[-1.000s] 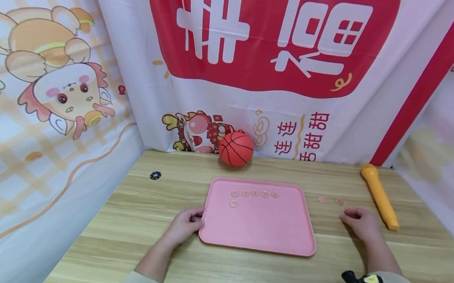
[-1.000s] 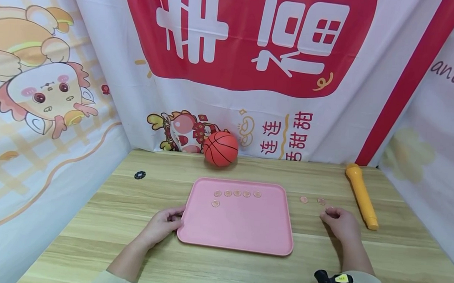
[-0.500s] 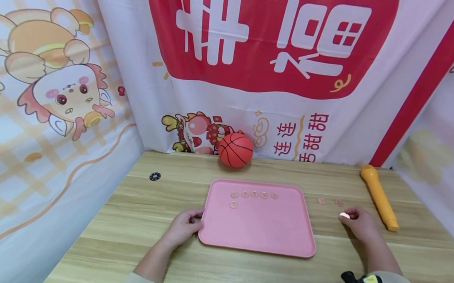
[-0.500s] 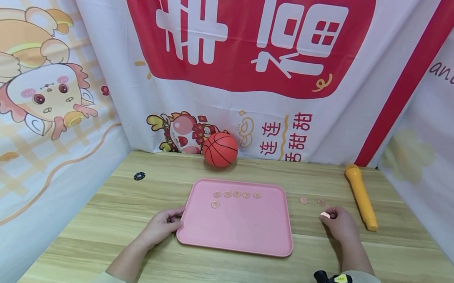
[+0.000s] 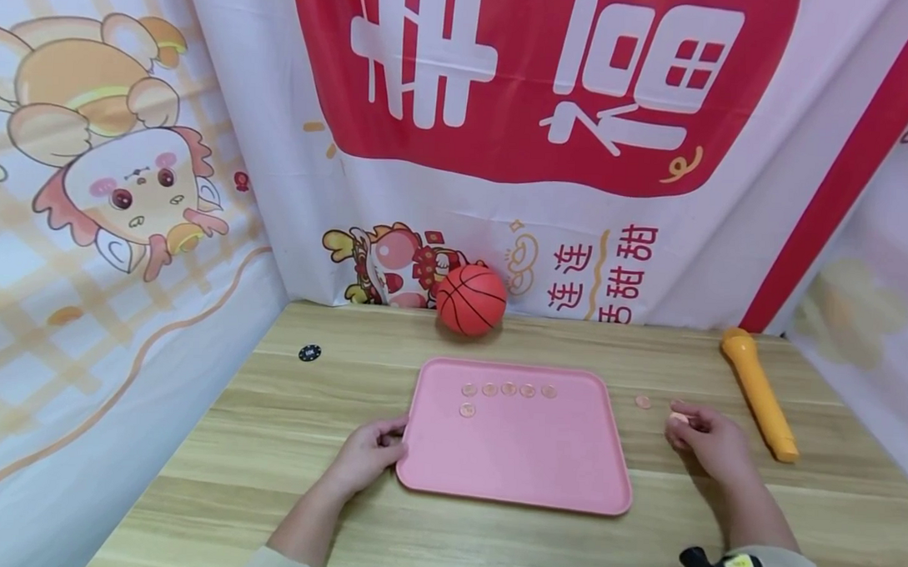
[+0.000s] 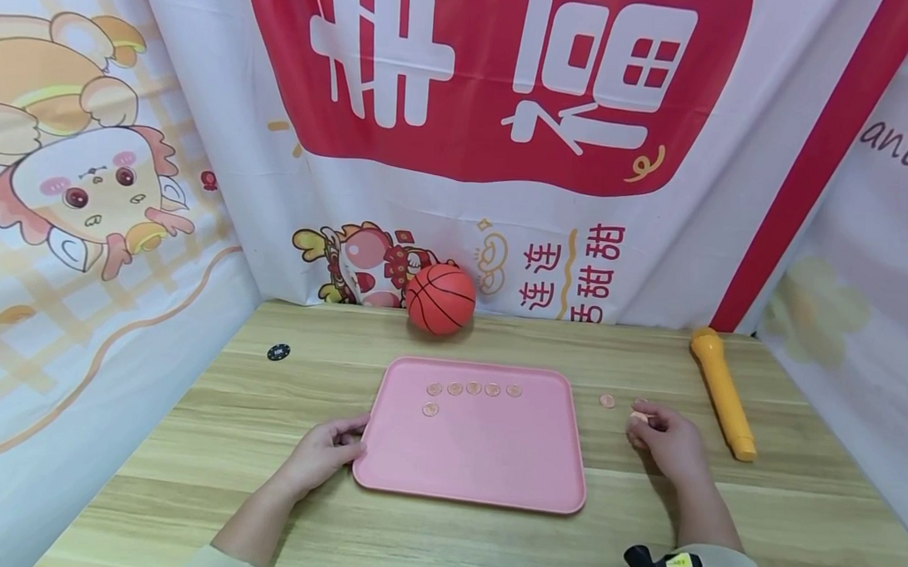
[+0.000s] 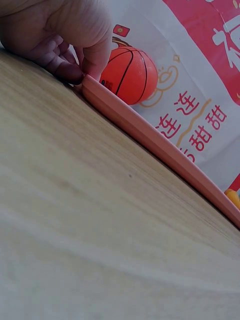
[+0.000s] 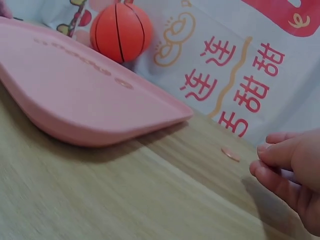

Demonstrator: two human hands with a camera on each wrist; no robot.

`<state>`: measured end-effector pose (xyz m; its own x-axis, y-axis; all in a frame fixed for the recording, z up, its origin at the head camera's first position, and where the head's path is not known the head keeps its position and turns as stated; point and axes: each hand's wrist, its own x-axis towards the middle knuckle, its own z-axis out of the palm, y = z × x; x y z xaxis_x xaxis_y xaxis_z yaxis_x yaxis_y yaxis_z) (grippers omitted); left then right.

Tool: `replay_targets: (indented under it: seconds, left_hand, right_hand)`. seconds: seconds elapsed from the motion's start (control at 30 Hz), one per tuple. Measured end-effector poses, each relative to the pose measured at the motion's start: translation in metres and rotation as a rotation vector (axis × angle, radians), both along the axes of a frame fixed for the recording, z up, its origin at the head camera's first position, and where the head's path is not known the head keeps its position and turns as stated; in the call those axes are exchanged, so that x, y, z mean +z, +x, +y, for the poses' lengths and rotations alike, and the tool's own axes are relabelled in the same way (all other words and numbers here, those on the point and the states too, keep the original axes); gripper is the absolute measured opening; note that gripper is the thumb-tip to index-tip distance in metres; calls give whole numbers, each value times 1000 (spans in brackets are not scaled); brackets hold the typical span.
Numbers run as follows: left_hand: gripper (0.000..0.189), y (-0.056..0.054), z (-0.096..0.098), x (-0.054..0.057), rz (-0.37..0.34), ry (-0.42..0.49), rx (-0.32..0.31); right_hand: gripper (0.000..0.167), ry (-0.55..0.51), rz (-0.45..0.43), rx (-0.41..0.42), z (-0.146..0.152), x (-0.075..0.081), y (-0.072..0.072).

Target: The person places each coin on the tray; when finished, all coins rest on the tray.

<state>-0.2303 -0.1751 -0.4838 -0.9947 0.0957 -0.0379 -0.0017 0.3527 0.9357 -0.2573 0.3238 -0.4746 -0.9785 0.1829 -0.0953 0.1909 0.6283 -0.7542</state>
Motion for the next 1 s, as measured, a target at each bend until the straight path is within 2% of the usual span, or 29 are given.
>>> replay_targets:
  seconds: [0.1,0.2,0.33,0.53,0.63,0.83,1.0]
  left_hand:
    - [50,0,0,0,-2,-4,2]
    - [50,0,0,0,-2,-3,1]
    - [51,0,0,0,11,-5,1]
    - [50,0,0,-1,9,-10,6]
    - [50,0,0,-1,5,-13,9]
    - [51,0,0,0,2,-6,8]
    - [51,-1,0,0,3,-12,9]
  right_hand:
    - [61,-138,-31,11,-8,4,-1]
    - [67,-192,-46,31,-16,8,-3]
    - [70,-224,2,92,-26,11,-4]
    - [71,-333,71,156,-38,13,-5]
    - [68,-353,87,172,-45,15,-7]
    - [62,-227,91,171,-67,20,-10]
    - [58,-310,108,203,-92,22,-14]
